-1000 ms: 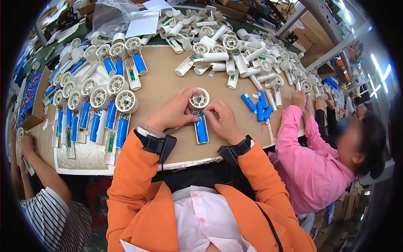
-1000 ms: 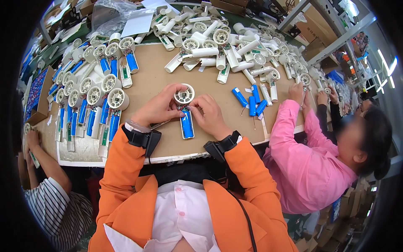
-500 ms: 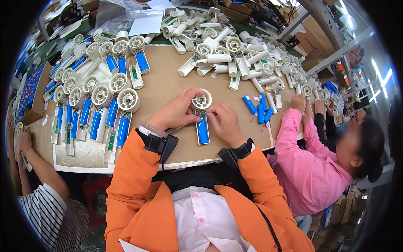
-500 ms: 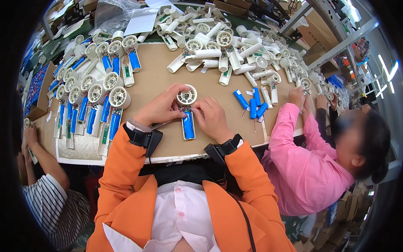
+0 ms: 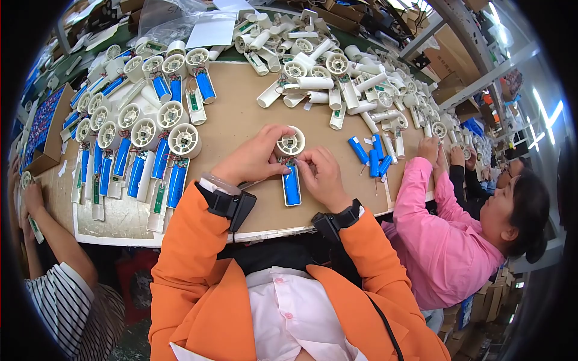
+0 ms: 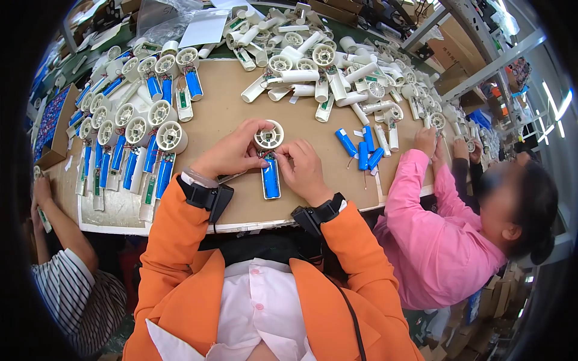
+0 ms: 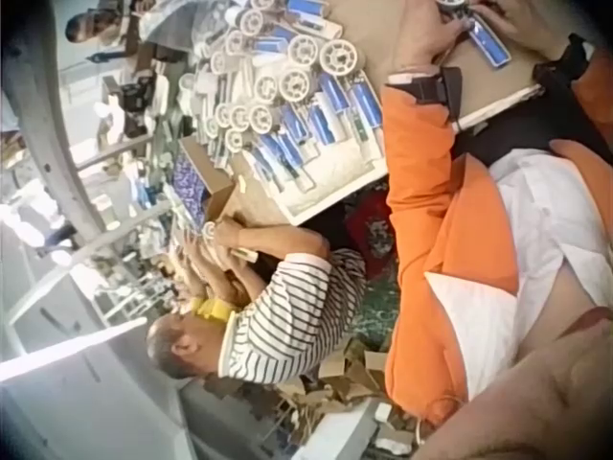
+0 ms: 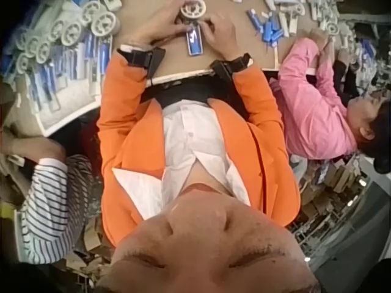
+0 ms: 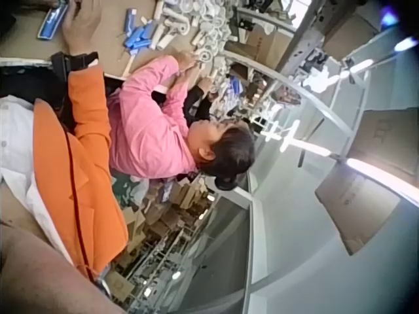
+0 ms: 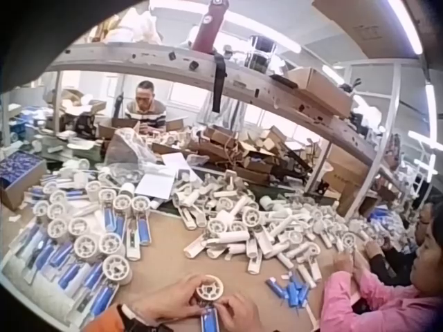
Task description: The person picks up a blue battery, inserts it into a white plastic fan housing, and tucks the wires into place. They then fit a white plastic cover onto the housing and press the pieces together before setting the assembled unit aside.
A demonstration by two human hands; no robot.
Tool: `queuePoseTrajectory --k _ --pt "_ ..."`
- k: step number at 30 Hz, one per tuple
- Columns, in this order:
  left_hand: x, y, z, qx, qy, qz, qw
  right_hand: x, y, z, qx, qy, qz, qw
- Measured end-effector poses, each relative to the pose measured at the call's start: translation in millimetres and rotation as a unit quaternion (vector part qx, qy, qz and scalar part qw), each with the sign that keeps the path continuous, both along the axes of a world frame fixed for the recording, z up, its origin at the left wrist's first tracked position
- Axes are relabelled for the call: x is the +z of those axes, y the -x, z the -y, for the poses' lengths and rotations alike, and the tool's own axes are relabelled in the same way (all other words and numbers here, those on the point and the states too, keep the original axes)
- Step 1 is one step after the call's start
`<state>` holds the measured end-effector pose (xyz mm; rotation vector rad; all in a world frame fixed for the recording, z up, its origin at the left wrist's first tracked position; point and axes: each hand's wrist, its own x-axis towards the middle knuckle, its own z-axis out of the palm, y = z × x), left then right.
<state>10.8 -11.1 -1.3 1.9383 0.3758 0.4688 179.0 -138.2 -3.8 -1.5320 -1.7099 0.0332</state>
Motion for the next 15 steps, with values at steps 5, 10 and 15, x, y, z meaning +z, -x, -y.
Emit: queuePoseTrajectory --k 5,10,15 --pt "-0.9 -0.1 0.0 -0.001 0.001 0.006 1.0 -0.1 -0.3 0.0 -0.003 0.0 0.003 1.0" --pt "0.3 0.0 1.0 0.005 0.001 0.005 1.0 -2.0 -1.1 -2.0 -0.001 -0.019 0.03 0.999" --pt "0.1 -0.7 0.4 0.008 -0.001 0.005 1.0 -2.3 0.3 -2.3 -0.009 -0.018 0.044 0.999"
